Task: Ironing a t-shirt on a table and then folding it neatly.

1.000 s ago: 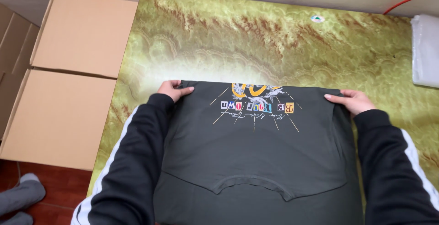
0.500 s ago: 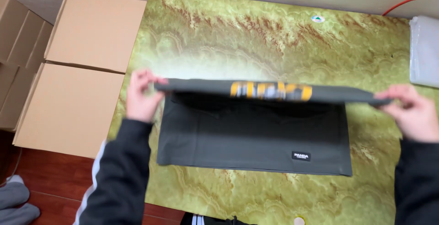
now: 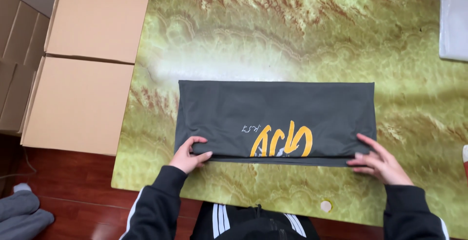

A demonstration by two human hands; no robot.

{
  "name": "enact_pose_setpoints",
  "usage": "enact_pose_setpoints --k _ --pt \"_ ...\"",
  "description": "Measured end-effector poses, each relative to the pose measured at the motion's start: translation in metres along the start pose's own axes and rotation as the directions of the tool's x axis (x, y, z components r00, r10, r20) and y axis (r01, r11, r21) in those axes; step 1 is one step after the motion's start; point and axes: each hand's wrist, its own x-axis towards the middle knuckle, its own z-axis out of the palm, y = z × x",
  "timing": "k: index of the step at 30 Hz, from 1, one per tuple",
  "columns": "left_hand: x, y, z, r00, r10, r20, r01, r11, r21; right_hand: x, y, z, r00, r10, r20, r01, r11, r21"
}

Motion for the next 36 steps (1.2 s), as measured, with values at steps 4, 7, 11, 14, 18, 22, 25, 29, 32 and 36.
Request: enact_pose_setpoints --k 4,7,11,14,18,22,25,29,32,36 --pt "0.005 0.015 0.004 0.999 0.002 -0.047 -0.005 0.998 -0.065 0.030 0.023 0.006 0.938 -0.277 -0.207 0.291 0.956 0.039" --pt "-0.008 0.037 0.003 0.972 0.165 -0.168 -0.191 0.970 -0.150 -0.001 0.003 0.021 0.797 -0.520 -0.307 0.539 0.842 -0.027" --pt "-0.031 0.060 -0.016 0.944 0.270 -0.193 -0.288 0.955 -0.074 -0.037 -0.003 0.016 0.791 -0.535 -0.298 0.565 0.825 0.020" --pt "-0.011 0.014 -0.015 0.977 0.164 -0.139 -0.162 0.986 0.025 -0.025 0.015 0.022 0.795 -0.531 -0.293 0.443 0.838 -0.319" --pt "-0.005 -0.010 -0.009 0.969 0.146 -0.198 -0.143 0.989 0.029 0.012 0.071 0.012 0.839 -0.434 -0.328 0.418 0.900 -0.122" --pt "-0.006 -0.013 -0.013 0.960 0.183 -0.210 -0.161 0.980 0.118 0.015 0.078 0.008 0.831 -0.441 -0.338 0.425 0.896 -0.125" --pt "-0.013 -0.006 -0.011 0.928 0.275 -0.252 -0.162 0.905 0.392 0.009 0.073 0.014 0.764 -0.524 -0.376 0.336 0.821 -0.461" --pt "-0.014 -0.016 0.009 0.703 0.633 -0.325 -0.062 0.509 0.858 -0.008 0.055 0.028 0.679 -0.560 -0.475 -0.135 0.541 -0.830" --pt "-0.007 0.022 0.055 0.630 0.769 -0.107 -0.194 0.289 0.938 0.007 0.034 0.057 0.592 -0.738 -0.324 0.038 0.427 -0.904" --pt "0.029 0.084 0.150 0.639 0.764 0.087 -0.413 0.245 0.877 0.063 -0.032 0.172 0.270 -0.962 0.035 0.325 0.056 -0.944"
